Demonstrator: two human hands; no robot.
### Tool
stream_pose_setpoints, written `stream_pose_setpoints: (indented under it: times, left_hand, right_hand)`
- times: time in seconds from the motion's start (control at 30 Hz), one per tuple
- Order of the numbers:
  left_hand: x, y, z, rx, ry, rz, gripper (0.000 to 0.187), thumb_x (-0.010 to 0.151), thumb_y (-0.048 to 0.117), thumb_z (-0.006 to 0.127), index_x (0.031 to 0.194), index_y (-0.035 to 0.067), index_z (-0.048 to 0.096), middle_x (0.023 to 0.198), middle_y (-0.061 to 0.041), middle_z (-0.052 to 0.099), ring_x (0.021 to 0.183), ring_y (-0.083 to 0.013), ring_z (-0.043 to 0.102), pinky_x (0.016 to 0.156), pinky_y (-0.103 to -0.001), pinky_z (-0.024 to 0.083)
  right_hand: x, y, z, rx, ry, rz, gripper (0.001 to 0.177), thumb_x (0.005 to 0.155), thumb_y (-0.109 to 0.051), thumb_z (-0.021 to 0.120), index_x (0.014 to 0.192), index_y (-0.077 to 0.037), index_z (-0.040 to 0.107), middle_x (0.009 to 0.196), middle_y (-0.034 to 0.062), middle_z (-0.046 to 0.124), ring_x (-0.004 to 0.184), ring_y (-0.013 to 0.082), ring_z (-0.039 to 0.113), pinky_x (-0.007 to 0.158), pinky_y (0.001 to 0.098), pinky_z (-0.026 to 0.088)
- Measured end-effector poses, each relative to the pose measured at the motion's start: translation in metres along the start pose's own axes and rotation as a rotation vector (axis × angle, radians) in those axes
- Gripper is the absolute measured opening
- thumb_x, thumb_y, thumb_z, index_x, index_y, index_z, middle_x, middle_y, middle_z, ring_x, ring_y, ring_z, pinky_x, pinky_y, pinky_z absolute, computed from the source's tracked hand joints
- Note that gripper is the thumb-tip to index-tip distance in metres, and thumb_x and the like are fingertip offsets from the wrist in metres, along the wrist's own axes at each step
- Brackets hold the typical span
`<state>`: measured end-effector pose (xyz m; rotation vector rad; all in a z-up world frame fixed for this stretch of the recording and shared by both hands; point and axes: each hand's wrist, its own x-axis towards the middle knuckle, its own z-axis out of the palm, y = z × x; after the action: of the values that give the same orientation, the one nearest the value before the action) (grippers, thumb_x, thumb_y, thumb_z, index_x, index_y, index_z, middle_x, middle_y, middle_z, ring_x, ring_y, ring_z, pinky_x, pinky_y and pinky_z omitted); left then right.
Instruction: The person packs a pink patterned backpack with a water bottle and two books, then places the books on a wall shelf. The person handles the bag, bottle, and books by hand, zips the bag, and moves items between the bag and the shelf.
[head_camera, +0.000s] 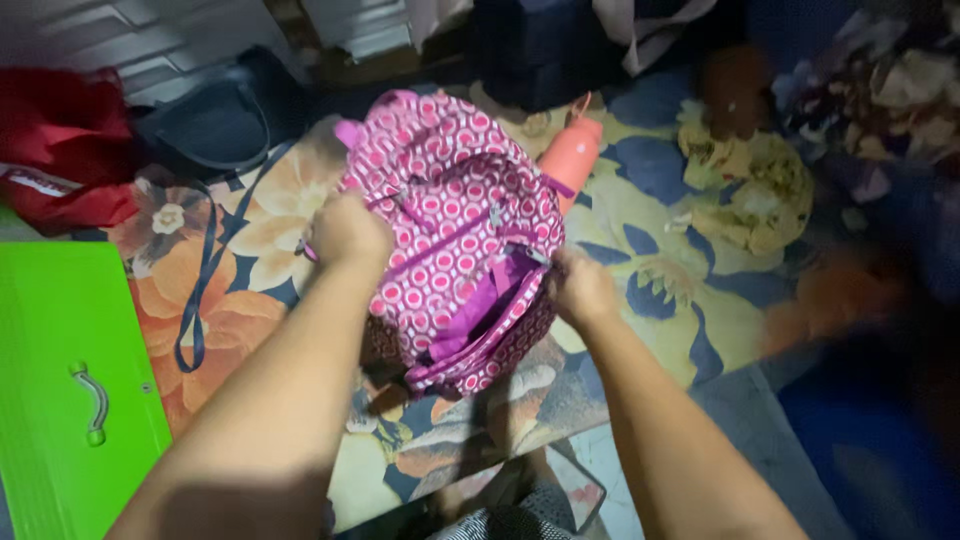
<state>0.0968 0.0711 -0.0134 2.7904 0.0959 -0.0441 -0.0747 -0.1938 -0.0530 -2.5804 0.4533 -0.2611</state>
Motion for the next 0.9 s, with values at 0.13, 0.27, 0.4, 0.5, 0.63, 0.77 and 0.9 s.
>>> stream_pose_setpoints:
  times: [0.13,0.27,0.4,0.5,0.63,0.77,0.9]
  left_hand:
    - [0.031,0.03,0.012,-0.402,0.394,0.233,0.031,0.079,0.012,0.077,0.109,0.004,0.075,0.109,-0.022,0.071,0.104,-0.0415,0.067,0.092,-0.047,0.052]
    - [0.046,0.096,-0.008,-0.581,0.571,0.402,0.024,0.079,0.009,0.078,0.102,0.003,0.076,0.104,-0.02,0.072,0.099,-0.0402,0.068,0.09,-0.046,0.054]
    - [0.05,0.14,-0.058,-0.646,0.57,0.423,0.022,0.08,0.007,0.077,0.102,0.003,0.076,0.1,-0.018,0.072,0.094,-0.0382,0.069,0.085,-0.044,0.054]
    - [0.051,0.157,-0.085,-0.725,0.578,0.491,0.019,0.083,0.005,0.077,0.102,0.003,0.076,0.1,-0.016,0.073,0.095,-0.0346,0.071,0.087,-0.041,0.055]
    - [0.048,0.174,-0.087,-0.793,0.546,0.586,0.023,0.081,0.002,0.075,0.104,0.003,0.076,0.099,-0.014,0.072,0.094,-0.0327,0.072,0.088,-0.038,0.056]
    - [0.052,0.18,-0.075,-0.733,0.47,0.623,0.024,0.081,0.004,0.077,0.104,0.003,0.076,0.1,-0.014,0.072,0.096,-0.0325,0.07,0.089,-0.039,0.055]
    - [0.063,0.164,-0.067,-0.475,0.503,0.456,0.025,0.076,0.008,0.082,0.101,0.009,0.08,0.098,-0.009,0.072,0.099,-0.0348,0.065,0.09,-0.044,0.052]
  right_hand:
    - [0.008,-0.01,-0.009,0.075,-0.034,0.094,0.026,0.083,-0.018,0.07,0.109,-0.014,0.071,0.094,0.022,0.072,0.089,0.0425,0.069,0.08,0.0521,0.053]
    - [0.028,-0.023,-0.031,0.149,0.114,0.065,0.018,0.088,-0.022,0.072,0.101,-0.009,0.071,0.09,0.0222,0.071,0.086,0.0423,0.069,0.076,0.05,0.053]
    - [0.046,-0.029,-0.057,0.197,0.144,0.173,0.017,0.089,-0.023,0.072,0.096,-0.008,0.071,0.083,0.0191,0.072,0.08,0.0384,0.071,0.072,0.0468,0.054]
    - [0.049,-0.032,-0.066,0.202,0.207,0.113,0.016,0.089,-0.021,0.073,0.094,-0.007,0.071,0.081,0.0191,0.071,0.077,0.0381,0.071,0.069,0.0462,0.053]
    - [0.046,-0.033,-0.053,0.368,0.181,0.123,0.014,0.088,-0.017,0.069,0.095,-0.005,0.069,0.077,0.0169,0.071,0.07,0.0311,0.072,0.067,0.0422,0.054]
    - [0.046,-0.028,-0.033,0.369,0.078,0.226,0.016,0.088,-0.019,0.071,0.092,-0.003,0.069,0.077,0.0183,0.072,0.068,0.0299,0.073,0.068,0.0411,0.055]
    - [0.052,-0.018,-0.019,0.46,0.04,0.218,0.016,0.085,-0.017,0.07,0.094,-0.004,0.068,0.079,0.0158,0.074,0.068,0.028,0.074,0.068,0.0392,0.056]
